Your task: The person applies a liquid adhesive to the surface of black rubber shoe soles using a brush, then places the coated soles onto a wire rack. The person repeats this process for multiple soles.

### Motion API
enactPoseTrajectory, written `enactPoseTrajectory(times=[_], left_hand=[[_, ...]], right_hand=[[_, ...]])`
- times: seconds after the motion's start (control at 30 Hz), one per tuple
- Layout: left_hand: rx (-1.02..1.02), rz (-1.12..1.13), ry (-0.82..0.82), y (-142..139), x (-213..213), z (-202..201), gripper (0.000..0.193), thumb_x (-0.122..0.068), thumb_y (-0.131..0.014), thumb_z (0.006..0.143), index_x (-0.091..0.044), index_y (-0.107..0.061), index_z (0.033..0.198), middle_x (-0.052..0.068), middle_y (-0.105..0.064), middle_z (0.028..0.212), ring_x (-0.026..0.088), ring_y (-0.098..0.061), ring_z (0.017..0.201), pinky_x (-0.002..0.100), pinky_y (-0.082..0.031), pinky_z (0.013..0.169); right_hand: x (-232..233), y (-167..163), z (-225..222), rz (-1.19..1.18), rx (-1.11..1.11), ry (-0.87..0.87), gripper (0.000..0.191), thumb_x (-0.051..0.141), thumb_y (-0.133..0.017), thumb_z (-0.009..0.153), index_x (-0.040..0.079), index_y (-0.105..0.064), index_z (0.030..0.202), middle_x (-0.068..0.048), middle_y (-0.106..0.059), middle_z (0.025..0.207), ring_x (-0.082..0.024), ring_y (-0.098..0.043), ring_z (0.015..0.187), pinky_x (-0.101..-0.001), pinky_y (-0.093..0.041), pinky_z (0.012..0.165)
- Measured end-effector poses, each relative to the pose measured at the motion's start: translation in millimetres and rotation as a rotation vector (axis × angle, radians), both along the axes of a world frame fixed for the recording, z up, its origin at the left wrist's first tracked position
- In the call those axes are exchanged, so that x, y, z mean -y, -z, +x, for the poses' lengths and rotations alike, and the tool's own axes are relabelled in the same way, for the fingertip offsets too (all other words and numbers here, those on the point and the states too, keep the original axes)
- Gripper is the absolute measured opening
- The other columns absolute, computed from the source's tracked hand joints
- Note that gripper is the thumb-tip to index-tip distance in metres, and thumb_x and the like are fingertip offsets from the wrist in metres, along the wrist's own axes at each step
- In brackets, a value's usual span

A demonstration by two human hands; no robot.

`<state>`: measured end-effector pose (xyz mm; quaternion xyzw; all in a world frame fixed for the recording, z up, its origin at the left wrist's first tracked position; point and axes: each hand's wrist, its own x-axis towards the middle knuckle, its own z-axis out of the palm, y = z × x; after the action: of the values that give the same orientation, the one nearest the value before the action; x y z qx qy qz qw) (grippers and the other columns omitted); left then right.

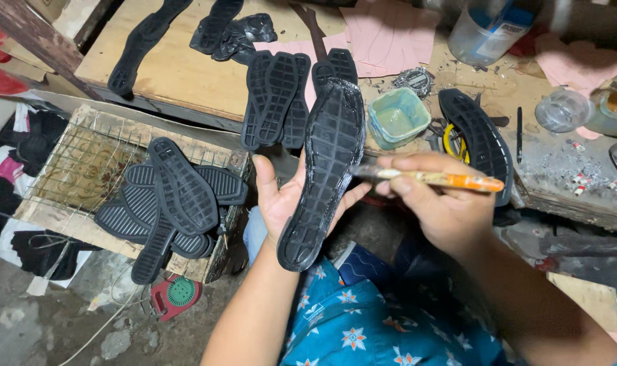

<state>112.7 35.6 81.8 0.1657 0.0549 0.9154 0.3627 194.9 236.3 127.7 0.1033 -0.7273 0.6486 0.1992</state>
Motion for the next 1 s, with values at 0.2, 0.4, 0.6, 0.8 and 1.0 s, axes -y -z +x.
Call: enactPoseTrajectory(times=[0.2,0.4,0.6,0.8,1.0], left_hand=[[0.161,0.080,0.060,8.3,6.9,-1.4,0.100,-0.084,-0.036,0.093,-0.017,-0.029,0.167,0.009,-0.035,0.167,0.028,-0.037,0.152,0.067,-0.021,0.127],[0.204,0.091,-0.050,13.4,5.6,1.0,0.097,-0.079,-0.038,0.096,-0.011,-0.032,0.164,0.008,-0.036,0.167,0.029,-0.024,0.159,0.073,-0.015,0.124],[0.148,0.037,-0.060,10.8,13.8,1.0,0.097,-0.080,-0.038,0.094,-0.013,-0.033,0.164,0.006,-0.033,0.169,0.029,-0.015,0.163,0.073,-0.010,0.124],[0.037,-0.056,-0.075,7.5,17.1,-6.2,0.100,-0.079,-0.040,0.092,-0.016,-0.024,0.167,0.005,-0.030,0.171,0.027,-0.015,0.164,0.070,-0.012,0.127],[-0.006,-0.048,-0.031,3.6,9.6,-10.2,0.102,-0.080,-0.042,0.091,-0.018,-0.020,0.169,0.008,-0.030,0.170,0.027,-0.023,0.161,0.064,-0.018,0.129]], right_hand=[[-41.4,25.2,-44.1,-0.144,-0.087,0.081,0.016,0.001,-0.058,0.111,-0.005,-0.059,0.125,-0.019,-0.069,0.125,-0.022,-0.072,0.101,-0.0351,-0.062,0.092],[-96.2,55.7,-115.1,0.616,0.117,0.320,0.031,0.028,-0.070,0.103,-0.001,-0.066,0.114,-0.015,-0.063,0.122,-0.029,-0.061,0.114,-0.0447,-0.050,0.103],[-97.0,77.2,-136.3,1.090,0.091,0.431,0.029,0.039,-0.079,0.091,0.010,-0.082,0.095,-0.014,-0.054,0.142,-0.039,-0.038,0.130,-0.0519,-0.030,0.105],[-104.0,58.3,-106.5,0.813,0.084,0.410,0.028,0.034,-0.071,0.102,0.009,-0.078,0.113,-0.015,-0.060,0.135,-0.035,-0.054,0.126,-0.0428,-0.043,0.110],[-99.1,41.6,-69.4,0.348,0.243,0.275,0.029,0.024,-0.062,0.108,0.001,-0.067,0.125,-0.015,-0.074,0.116,-0.030,-0.073,0.100,-0.0383,-0.056,0.087]])
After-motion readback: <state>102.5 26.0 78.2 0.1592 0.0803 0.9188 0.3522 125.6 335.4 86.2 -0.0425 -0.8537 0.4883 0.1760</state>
